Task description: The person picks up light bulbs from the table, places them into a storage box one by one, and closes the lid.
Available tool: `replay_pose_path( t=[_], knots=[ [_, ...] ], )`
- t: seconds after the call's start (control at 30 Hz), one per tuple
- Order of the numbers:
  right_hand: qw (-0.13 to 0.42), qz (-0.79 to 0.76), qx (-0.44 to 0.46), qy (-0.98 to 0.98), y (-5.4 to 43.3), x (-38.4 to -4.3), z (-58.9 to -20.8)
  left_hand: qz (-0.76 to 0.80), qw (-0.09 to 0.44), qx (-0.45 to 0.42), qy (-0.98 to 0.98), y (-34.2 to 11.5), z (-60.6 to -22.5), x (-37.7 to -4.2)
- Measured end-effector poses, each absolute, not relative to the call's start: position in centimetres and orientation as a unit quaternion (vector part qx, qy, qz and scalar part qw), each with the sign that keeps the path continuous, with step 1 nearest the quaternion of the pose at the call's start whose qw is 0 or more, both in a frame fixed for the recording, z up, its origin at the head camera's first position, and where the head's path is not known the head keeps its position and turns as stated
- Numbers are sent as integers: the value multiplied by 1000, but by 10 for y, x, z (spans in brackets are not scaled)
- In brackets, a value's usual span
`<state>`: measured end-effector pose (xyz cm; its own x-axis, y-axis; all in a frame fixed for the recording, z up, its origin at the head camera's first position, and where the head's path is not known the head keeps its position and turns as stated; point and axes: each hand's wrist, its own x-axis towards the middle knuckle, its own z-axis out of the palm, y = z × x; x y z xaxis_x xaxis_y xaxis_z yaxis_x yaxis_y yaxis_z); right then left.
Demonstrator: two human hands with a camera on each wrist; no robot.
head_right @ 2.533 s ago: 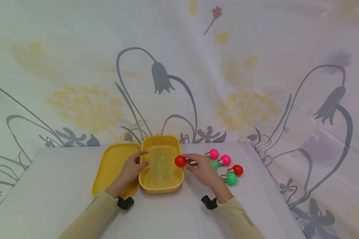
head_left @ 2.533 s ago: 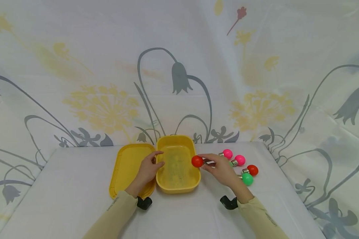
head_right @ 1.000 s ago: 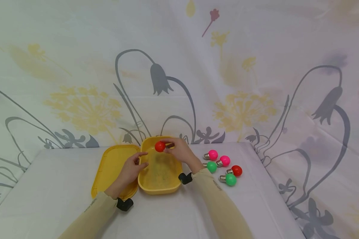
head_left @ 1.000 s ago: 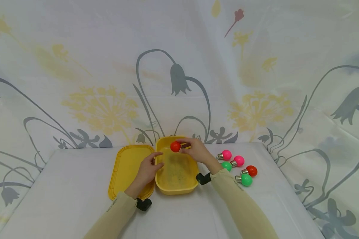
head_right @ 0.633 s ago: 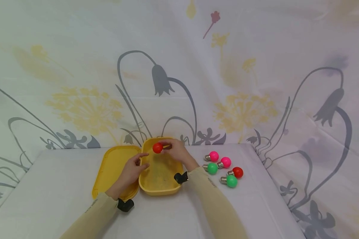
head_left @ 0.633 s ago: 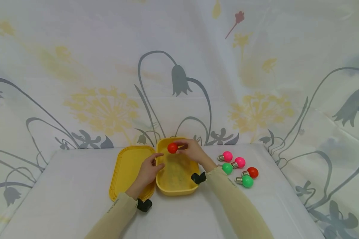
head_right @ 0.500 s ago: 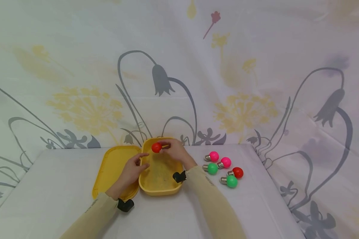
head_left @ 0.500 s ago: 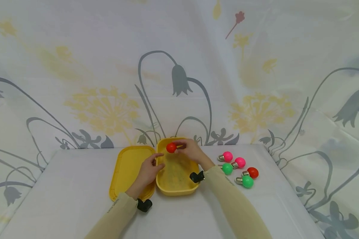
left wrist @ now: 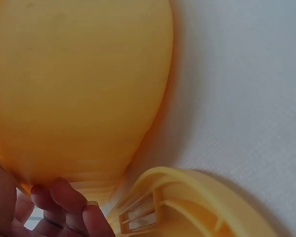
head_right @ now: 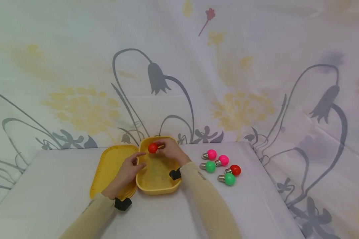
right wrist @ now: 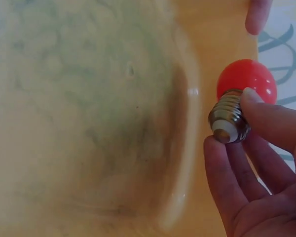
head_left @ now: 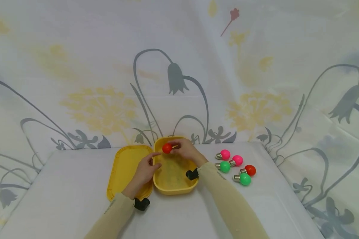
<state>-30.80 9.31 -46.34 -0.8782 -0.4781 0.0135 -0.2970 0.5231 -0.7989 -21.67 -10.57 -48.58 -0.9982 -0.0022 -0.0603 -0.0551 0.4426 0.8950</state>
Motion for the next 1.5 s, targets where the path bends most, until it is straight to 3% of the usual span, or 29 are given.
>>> replay_pose_path(
  t=[0.63,1.5],
  knots=[
    [87,-377,-246,889,86,-305,-465,529,10,-7,849,-107,-483,-210],
    [105,-358,-224,901,87,-304,-467,520,14,-16,854,-105,-485,-213]
  ],
)
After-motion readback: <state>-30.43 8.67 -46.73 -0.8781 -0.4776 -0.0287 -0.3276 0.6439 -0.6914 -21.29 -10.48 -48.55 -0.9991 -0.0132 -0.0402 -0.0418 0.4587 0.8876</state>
